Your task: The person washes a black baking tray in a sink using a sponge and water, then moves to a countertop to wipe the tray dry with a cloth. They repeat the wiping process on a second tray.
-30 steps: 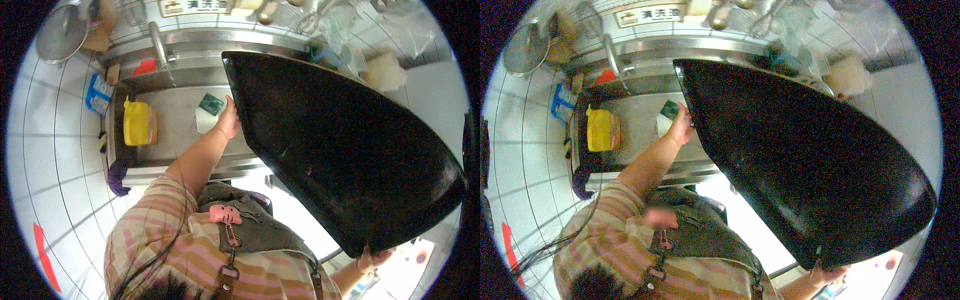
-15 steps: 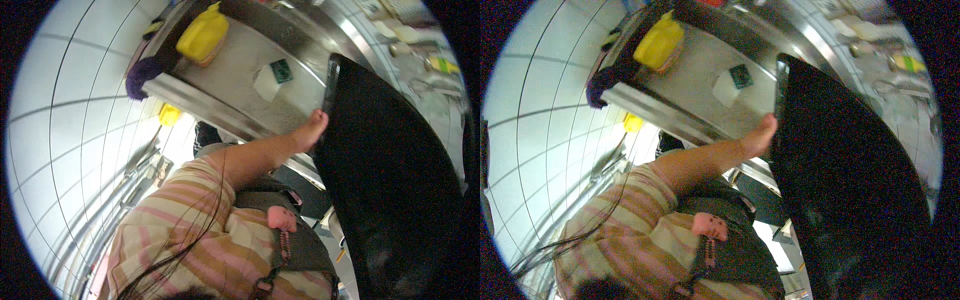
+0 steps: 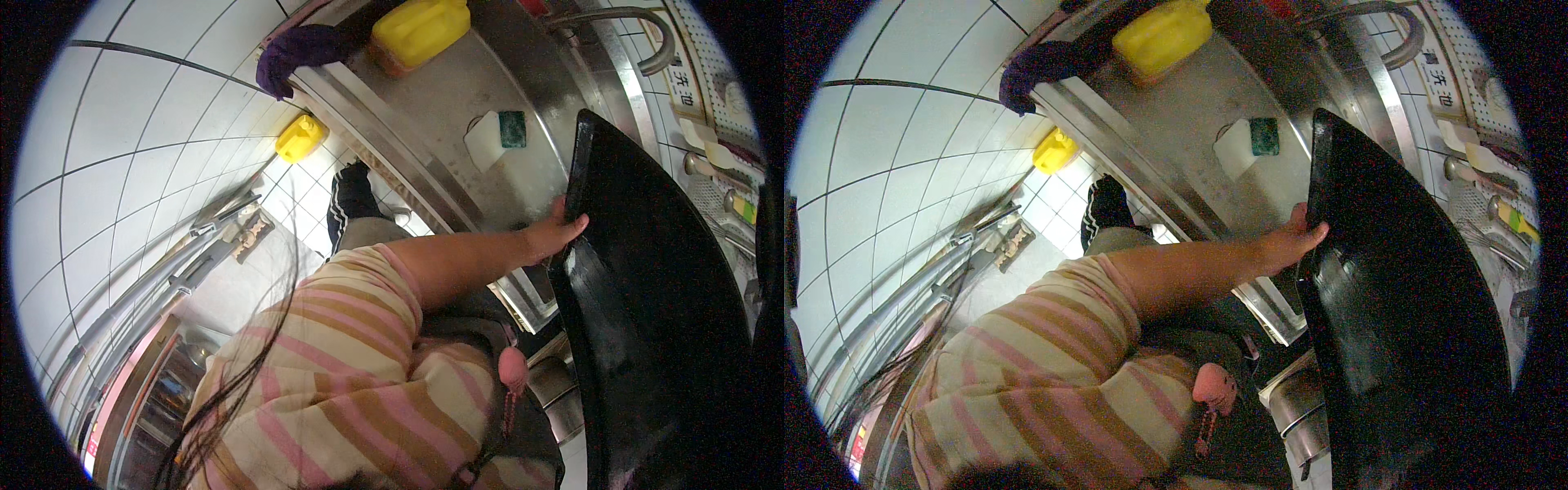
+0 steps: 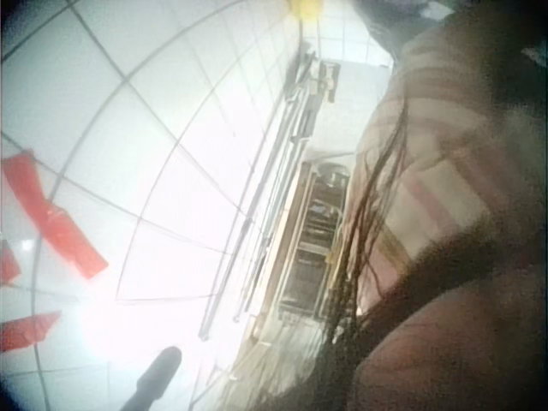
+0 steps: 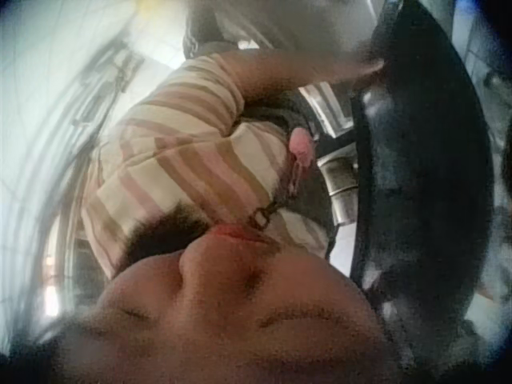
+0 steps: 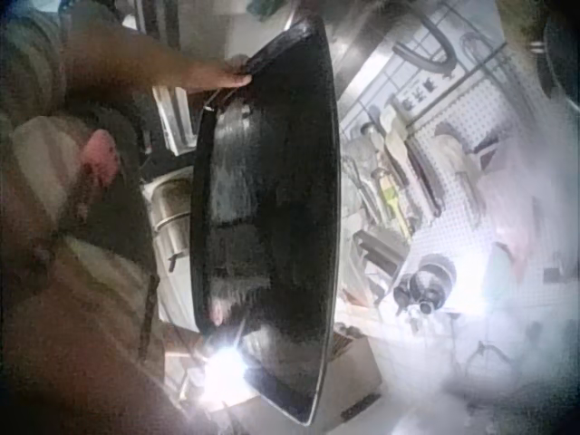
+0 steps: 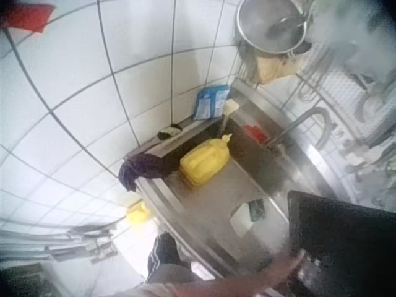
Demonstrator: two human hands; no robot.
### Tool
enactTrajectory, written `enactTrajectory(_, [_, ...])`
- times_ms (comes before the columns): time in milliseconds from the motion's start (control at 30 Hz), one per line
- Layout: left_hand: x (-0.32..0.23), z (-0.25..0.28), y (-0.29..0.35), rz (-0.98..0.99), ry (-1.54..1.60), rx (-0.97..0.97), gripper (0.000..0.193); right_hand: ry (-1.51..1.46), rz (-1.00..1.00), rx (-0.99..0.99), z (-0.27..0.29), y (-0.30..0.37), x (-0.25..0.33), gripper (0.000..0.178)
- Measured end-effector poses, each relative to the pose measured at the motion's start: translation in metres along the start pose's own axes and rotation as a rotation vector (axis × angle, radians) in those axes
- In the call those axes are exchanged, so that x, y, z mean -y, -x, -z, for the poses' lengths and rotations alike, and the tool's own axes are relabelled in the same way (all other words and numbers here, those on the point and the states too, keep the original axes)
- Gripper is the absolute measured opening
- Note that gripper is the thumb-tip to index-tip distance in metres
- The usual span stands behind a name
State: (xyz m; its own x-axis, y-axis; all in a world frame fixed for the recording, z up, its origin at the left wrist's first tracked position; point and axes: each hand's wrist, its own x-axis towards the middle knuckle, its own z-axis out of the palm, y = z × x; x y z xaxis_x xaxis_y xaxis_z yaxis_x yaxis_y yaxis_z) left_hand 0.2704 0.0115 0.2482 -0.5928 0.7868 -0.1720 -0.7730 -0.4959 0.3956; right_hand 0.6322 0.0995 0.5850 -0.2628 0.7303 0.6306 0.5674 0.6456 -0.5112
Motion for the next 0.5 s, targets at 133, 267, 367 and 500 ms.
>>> enactTrajectory(133, [-0.043,-0.008,0.009,-0.073,-0.196,-0.015,0.07,-0.04,-0.041,-0.042,0.026,0.008,-0.003,0.065])
enactTrajectory(267, [-0.128,-0.044,0.013,-0.03,-0.563,0.072,0.072,-0.104,-0.094,-0.128,0.073,0.022,-0.01,0.064])
enactTrajectory(367, [-0.151,-0.081,0.008,-0.029,-0.536,0.171,0.081,-0.151,-0.131,-0.221,0.125,0.04,-0.015,0.063])
enactTrajectory(500, [-0.177,-0.127,0.02,0.054,-0.621,0.108,0.08,-0.32,-0.235,-0.321,0.199,0.115,-0.021,0.062])
